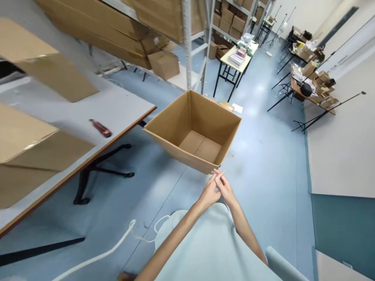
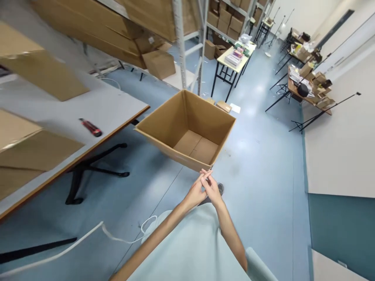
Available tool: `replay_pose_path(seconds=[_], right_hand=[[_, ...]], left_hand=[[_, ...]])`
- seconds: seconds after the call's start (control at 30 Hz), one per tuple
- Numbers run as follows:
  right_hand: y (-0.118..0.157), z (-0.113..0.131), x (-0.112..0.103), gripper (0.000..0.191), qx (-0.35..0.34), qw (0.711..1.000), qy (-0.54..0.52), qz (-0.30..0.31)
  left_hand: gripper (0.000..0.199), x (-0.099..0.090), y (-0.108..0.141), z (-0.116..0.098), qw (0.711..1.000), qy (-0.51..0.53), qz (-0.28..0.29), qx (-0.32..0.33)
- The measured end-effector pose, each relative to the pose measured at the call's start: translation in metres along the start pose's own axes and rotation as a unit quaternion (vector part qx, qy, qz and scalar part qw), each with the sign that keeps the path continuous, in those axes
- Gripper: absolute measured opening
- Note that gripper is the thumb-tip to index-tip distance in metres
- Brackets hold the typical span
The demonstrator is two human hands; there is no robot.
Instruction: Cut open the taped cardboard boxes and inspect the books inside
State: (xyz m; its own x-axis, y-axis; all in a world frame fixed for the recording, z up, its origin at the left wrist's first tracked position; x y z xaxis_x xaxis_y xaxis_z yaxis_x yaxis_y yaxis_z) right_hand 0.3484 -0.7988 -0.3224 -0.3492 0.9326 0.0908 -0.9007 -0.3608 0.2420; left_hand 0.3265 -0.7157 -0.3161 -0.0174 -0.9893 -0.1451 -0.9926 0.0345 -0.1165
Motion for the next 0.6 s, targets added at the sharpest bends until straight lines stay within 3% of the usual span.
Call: replay_pose_path(seconds=[0.07,0.23,0.33,0.43,0.6], right_hand=[[-0.005,-0.009,-0.061,0.076,0.009,1.000,-0.019,-0.022],[-0.012,-0.019,-0.244,0.076,0.023,0.991,0.003,-0.133],[-0.016,-0.017,-0.329,0.078,0.039,0.984,0.005,-0.176],[-0.038,-0.009,-0.378,0.080,0.046,0.983,0.007,-0.180],[-0.119,0.015,-0.427,0.086,0.035,0.983,0.043,-0.173]], left_hand=[[0.085,0.060,-0.032,0.011,0.999,0.014,0.032,-0.008],[0.081,0.220,-0.118,0.024,0.992,0.057,0.115,-0.013],[0.080,0.293,-0.162,0.019,0.982,0.083,0.168,-0.021],[0.078,0.329,-0.205,0.015,0.979,0.092,0.180,-0.027],[0.066,0.343,-0.298,0.027,0.984,0.108,0.139,-0.033]])
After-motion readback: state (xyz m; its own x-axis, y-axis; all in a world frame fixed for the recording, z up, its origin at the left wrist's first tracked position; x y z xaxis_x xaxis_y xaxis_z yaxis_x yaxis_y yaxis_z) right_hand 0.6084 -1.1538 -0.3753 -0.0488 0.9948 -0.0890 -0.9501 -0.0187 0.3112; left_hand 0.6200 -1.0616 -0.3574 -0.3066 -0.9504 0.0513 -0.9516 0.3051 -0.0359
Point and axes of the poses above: each hand's wrist, its own y-axis away from the middle knuckle, its own x-axis out of the palm, z = x × y, the point moved 10 cm from there along -y, towards the middle knuckle, and after that the axes turned 10 degrees about y, right-handed, at the moved point
